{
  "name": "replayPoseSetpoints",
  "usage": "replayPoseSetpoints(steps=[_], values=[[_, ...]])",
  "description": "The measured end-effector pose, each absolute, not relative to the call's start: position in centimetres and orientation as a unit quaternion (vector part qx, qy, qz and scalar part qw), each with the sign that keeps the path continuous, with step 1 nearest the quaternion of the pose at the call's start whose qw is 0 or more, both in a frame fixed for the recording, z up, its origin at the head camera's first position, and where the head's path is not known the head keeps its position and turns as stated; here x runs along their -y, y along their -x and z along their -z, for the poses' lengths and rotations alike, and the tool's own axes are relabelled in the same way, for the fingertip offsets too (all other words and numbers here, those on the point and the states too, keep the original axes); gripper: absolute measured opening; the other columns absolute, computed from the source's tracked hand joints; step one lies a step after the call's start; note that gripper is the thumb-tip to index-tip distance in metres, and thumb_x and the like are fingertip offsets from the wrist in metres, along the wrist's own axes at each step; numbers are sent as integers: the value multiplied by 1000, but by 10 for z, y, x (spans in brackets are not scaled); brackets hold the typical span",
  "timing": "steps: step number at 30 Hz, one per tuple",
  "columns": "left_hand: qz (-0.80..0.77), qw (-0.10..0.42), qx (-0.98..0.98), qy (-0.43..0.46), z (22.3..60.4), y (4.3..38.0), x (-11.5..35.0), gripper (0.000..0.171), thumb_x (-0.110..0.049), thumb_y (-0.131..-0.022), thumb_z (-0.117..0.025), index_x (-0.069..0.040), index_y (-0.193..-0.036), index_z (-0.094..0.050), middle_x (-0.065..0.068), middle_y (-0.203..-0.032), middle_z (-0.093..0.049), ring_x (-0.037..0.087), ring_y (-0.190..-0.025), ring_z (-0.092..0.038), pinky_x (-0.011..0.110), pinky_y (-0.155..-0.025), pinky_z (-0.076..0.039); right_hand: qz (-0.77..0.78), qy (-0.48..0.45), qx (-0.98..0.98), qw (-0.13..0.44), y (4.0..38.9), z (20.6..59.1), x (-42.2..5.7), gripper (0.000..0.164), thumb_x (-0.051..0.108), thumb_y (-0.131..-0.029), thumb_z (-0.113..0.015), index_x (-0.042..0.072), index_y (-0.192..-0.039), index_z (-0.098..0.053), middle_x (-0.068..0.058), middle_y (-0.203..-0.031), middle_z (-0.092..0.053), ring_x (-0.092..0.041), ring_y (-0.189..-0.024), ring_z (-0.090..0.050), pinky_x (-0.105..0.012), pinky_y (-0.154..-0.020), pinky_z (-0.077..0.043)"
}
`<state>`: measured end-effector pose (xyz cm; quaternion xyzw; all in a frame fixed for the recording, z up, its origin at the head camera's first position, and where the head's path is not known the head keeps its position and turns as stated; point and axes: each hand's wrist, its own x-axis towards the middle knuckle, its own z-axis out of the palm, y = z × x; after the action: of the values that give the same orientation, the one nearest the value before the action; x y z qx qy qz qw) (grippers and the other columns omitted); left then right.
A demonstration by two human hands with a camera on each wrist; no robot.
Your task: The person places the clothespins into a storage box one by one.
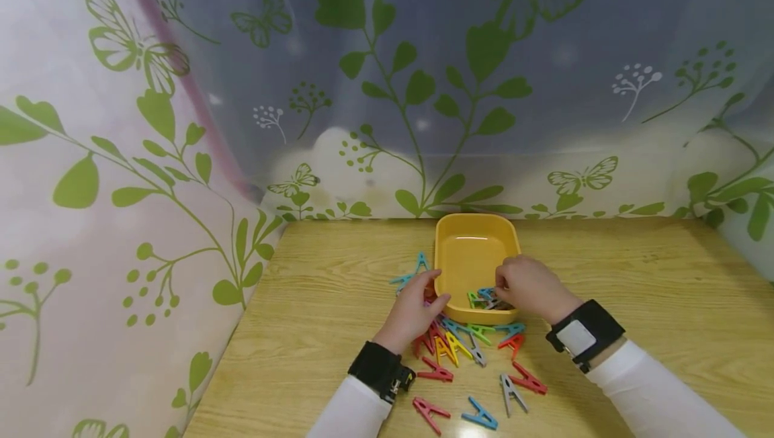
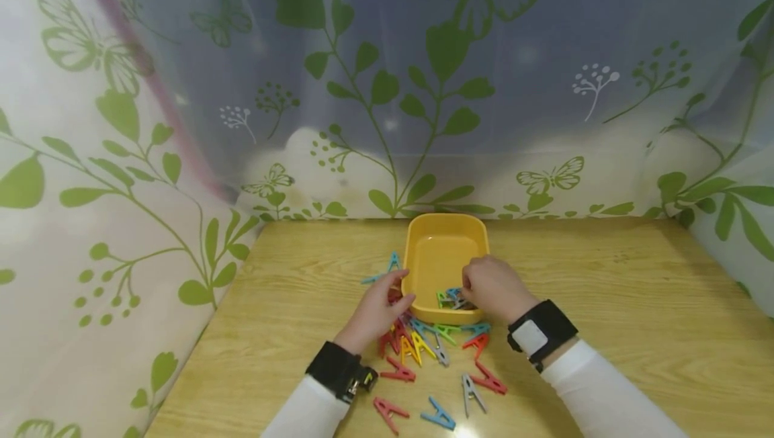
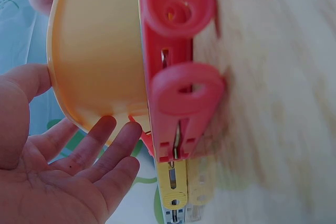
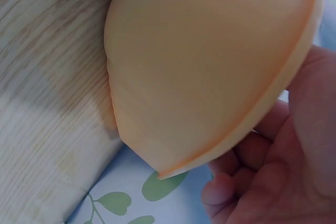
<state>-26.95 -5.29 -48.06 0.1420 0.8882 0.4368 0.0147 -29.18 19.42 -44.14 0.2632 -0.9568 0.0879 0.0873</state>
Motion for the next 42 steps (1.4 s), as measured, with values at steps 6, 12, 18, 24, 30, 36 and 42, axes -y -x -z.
replayPoseSetpoints(steps=[6,12,18,24,30,36,42], values=[[-436,13,-888,-143,483,271,52,53,-27,-103,-65,-9,-151,-49,15,-151,-53,31,-139,-52,48,-113,-45,-75,-276,954,93,290,442,-194,16,15,-84,-82,13,-72,-71,3,-73,-61,-16,-69,-52,-37,-68,-48],[-433,9,-889,-148,483,271,53,53,-27,-104,-64,-8,-151,-49,16,-150,-54,31,-136,-54,47,-112,-46,-61,-277,954,101,287,442,-195,15,21,-84,-84,14,-75,-74,0,-79,-61,-19,-73,-51,-39,-68,-47],[-430,6,-890,-150,484,272,53,53,-28,-104,-64,-8,-150,-50,16,-149,-54,30,-134,-56,46,-111,-47,-77,-251,959,104,280,436,-194,16,24,-88,-82,16,-78,-72,-1,-82,-60,-21,-74,-52,-43,-67,-46],[-431,10,-890,-148,482,271,53,54,-29,-103,-65,-8,-150,-50,16,-150,-53,31,-136,-54,47,-112,-45,-89,-281,941,165,265,432,-190,17,21,-86,-84,17,-77,-70,1,-80,-61,-16,-70,-53,-38,-66,-48],[-431,8,-889,-154,483,272,53,54,-28,-103,-65,-7,-150,-50,16,-146,-56,28,-125,-59,45,-107,-49,-94,-330,919,196,240,428,-181,18,18,-84,-86,17,-80,-69,5,-81,-60,-11,-70,-55,-33,-65,-49],[-435,8,-887,-154,483,273,53,53,-26,-103,-66,-7,-150,-50,16,-143,-57,26,-118,-60,44,-101,-52,-105,-376,911,136,209,434,-168,15,22,-87,-84,22,-85,-68,9,-87,-63,-11,-81,-63,-37,-74,-54],[-437,-2,-885,-161,483,273,54,52,-24,-103,-66,-5,-149,-51,17,-139,-59,27,-114,-62,42,-95,-53,-124,-421,896,75,184,447,-149,13,25,-90,-81,26,-85,-69,15,-85,-58,-1,-78,-54,-33,-75,-51]])
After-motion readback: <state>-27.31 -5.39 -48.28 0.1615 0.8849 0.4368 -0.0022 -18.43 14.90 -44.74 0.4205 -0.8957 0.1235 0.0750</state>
